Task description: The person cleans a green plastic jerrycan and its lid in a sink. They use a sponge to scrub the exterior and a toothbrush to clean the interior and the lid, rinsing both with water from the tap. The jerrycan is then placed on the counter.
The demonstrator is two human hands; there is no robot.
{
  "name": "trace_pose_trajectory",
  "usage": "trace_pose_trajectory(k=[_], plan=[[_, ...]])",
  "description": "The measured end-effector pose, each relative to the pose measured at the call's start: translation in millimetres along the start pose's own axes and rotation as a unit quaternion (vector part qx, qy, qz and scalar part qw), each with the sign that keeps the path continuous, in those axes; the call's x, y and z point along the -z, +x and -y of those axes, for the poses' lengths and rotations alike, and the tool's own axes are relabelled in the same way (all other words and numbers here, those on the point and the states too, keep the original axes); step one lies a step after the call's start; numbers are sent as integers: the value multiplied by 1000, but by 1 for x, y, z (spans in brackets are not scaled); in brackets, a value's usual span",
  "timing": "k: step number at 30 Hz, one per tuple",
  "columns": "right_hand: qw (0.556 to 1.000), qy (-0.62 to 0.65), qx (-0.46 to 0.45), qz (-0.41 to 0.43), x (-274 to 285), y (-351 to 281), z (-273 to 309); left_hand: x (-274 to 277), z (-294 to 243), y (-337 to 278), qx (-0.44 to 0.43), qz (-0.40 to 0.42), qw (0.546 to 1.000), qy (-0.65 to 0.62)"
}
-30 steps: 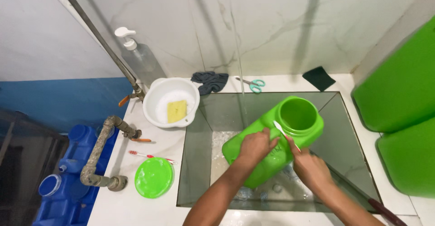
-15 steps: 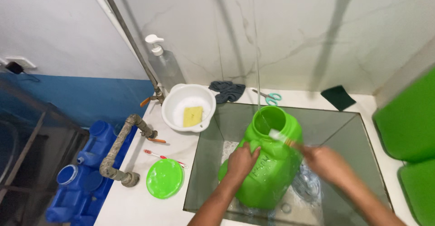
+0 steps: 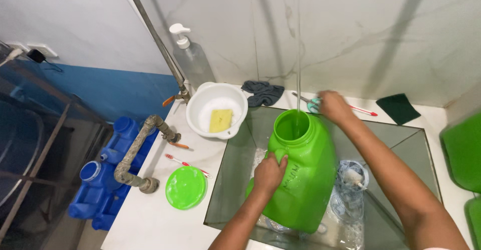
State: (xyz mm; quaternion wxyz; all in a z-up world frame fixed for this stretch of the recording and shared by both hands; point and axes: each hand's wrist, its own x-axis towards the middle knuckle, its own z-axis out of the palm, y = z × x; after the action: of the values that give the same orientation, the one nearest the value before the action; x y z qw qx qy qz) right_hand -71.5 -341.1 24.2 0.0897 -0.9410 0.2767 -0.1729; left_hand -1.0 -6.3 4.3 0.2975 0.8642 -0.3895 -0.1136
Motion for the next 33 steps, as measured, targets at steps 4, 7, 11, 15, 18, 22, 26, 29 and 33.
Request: trace_pose_trajectory(k=[4, 7, 11, 15, 18, 22, 26, 29, 33], plan=[[834, 435, -199, 275, 22, 18, 97, -3, -3, -3, 9, 5, 1000, -5], [725, 555, -317, 256, 28, 17, 117, -3, -2, -5, 13, -1, 1000, -11], [713, 593, -289, 238, 30, 16, 113, 4, 7, -12, -4, -8, 1000, -22], [776, 491, -283, 276, 45, 21, 114, 8, 15, -19, -11, 3, 1000, -11], [855, 335, -238, 317, 58, 24, 120, 6, 21, -16, 5, 6, 999, -31], [866, 305, -212, 335, 72, 26, 124, -3, 31, -19, 56, -5, 993, -100], [858, 309, -232, 339, 75, 31, 125, -1, 41, -24, 75, 7, 993, -92], [839, 353, -247, 332, 78, 34, 121, 8, 53, -8, -65, 31, 994, -80], [828, 379, -273, 312, 81, 30, 127, -4, 49, 42, -158, 39, 984, 73]])
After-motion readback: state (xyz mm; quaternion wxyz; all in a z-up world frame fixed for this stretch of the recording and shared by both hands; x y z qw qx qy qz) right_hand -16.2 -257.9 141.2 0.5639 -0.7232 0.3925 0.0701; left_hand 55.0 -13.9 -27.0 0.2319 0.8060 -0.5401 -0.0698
